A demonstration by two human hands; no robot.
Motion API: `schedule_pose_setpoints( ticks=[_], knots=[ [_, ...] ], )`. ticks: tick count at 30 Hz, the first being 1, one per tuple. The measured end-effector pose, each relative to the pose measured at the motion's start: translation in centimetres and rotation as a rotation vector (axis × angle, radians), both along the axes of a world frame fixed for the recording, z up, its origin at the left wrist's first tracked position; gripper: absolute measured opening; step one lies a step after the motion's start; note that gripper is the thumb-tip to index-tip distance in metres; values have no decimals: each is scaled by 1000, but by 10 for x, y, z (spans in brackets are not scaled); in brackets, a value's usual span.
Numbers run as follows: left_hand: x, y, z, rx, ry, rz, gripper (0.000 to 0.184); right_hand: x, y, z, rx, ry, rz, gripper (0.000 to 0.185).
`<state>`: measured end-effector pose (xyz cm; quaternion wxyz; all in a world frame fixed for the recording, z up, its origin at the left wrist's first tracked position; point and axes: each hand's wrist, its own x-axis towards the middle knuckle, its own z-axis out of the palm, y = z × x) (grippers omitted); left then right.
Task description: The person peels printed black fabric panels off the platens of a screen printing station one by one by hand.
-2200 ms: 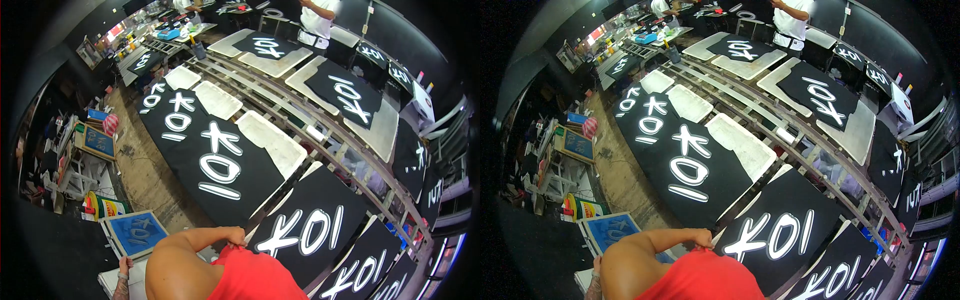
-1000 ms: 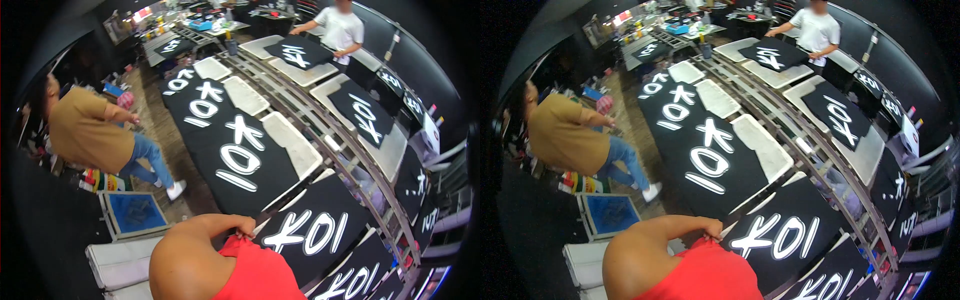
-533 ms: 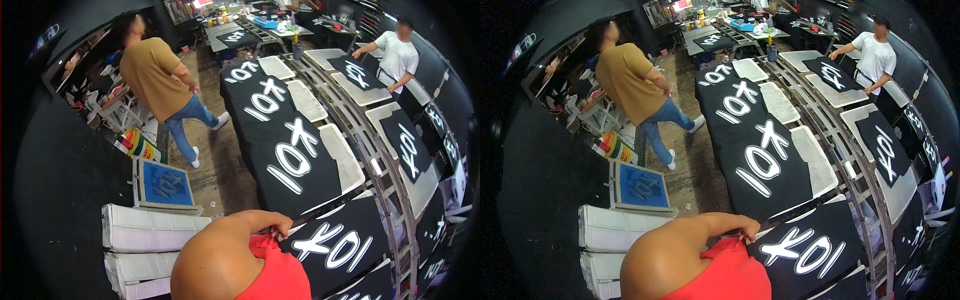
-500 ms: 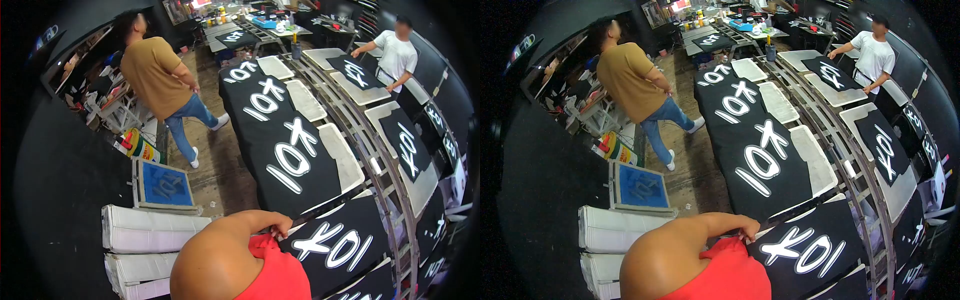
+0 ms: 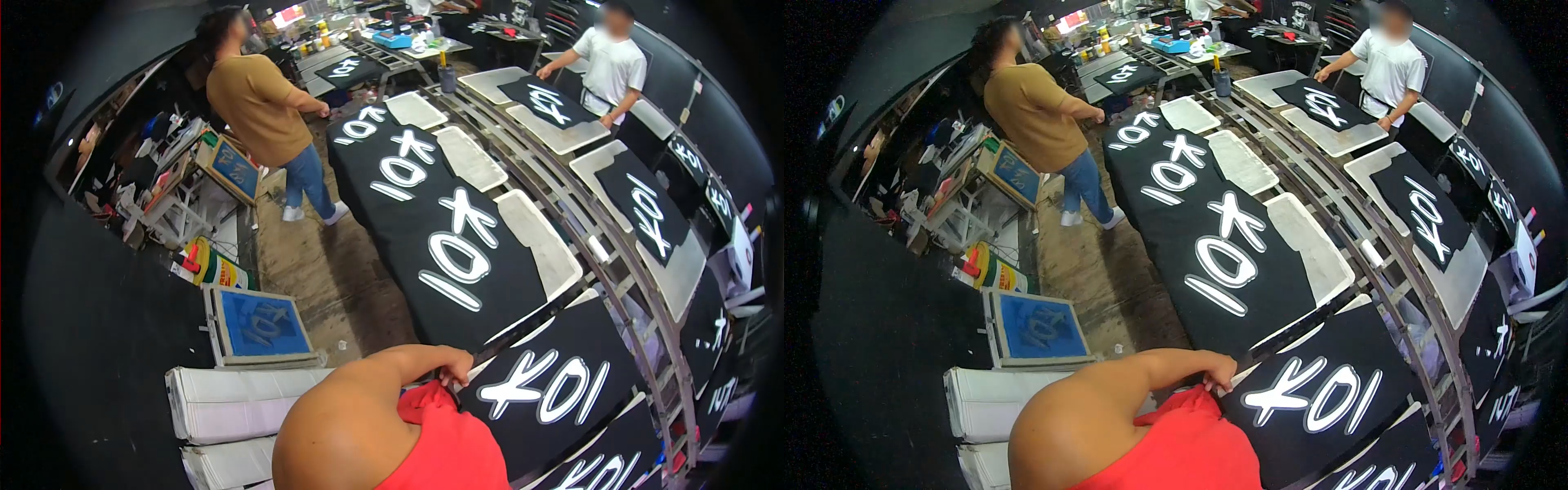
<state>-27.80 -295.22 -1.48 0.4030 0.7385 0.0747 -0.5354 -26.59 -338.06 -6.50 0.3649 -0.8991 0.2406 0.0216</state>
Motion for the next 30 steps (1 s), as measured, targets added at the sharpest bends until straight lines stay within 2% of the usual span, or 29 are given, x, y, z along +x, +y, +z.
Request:
schedule_pose_setpoints(
  ticks=[30],
  knots=[
    [0,-5,5,29,-24,31,35,-147,-53,15,2,-4,-398,30]
  ],
)
